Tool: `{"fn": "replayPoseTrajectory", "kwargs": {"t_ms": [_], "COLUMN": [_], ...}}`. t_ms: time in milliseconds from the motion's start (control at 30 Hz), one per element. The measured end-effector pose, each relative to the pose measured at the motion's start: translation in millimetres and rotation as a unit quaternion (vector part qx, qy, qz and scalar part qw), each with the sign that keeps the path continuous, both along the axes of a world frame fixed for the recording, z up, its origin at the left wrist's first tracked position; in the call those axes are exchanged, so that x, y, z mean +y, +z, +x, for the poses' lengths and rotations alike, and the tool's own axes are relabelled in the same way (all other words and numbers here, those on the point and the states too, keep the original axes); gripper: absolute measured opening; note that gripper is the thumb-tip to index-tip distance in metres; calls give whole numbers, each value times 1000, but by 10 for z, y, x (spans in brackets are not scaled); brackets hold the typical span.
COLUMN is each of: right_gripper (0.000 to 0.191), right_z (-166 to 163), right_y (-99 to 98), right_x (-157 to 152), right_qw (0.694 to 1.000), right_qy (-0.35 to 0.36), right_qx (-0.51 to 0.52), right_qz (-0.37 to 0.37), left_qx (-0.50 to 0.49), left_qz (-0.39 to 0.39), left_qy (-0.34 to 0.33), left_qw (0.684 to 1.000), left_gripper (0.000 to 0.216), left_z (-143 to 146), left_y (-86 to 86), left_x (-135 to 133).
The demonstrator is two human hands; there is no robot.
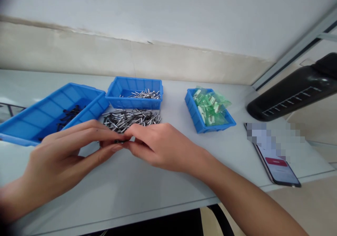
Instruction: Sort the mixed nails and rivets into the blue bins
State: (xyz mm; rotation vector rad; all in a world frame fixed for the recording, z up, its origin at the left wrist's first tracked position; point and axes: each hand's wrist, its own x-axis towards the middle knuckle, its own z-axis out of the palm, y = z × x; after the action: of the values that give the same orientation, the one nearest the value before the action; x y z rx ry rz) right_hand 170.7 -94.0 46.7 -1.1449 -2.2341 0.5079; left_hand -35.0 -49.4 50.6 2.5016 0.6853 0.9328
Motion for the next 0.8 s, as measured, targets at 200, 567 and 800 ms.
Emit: {"fn": "replayPoseTrajectory", "kwargs": {"t_ms": [200,567,800], "right_gripper": [8,8,7], "right_z": [16,30,-1], "right_y": [-33,-6,-11], "right_x": [-4,-28,-35], "right_qw": [999,993,992], "right_qy": [-14,-61,-36], "right_qx": [29,45,48], "right_qz": [38,89,112], "left_qx": [3,34,56], "left_qz": [11,-17,-29], "left_qy": [24,27,-3], "left_qw": [1000,999,998], "left_gripper": [6,9,10], "left_z": [-6,11,20], "left_y": [0,-28,-40], "left_x": [16,42,62]}}
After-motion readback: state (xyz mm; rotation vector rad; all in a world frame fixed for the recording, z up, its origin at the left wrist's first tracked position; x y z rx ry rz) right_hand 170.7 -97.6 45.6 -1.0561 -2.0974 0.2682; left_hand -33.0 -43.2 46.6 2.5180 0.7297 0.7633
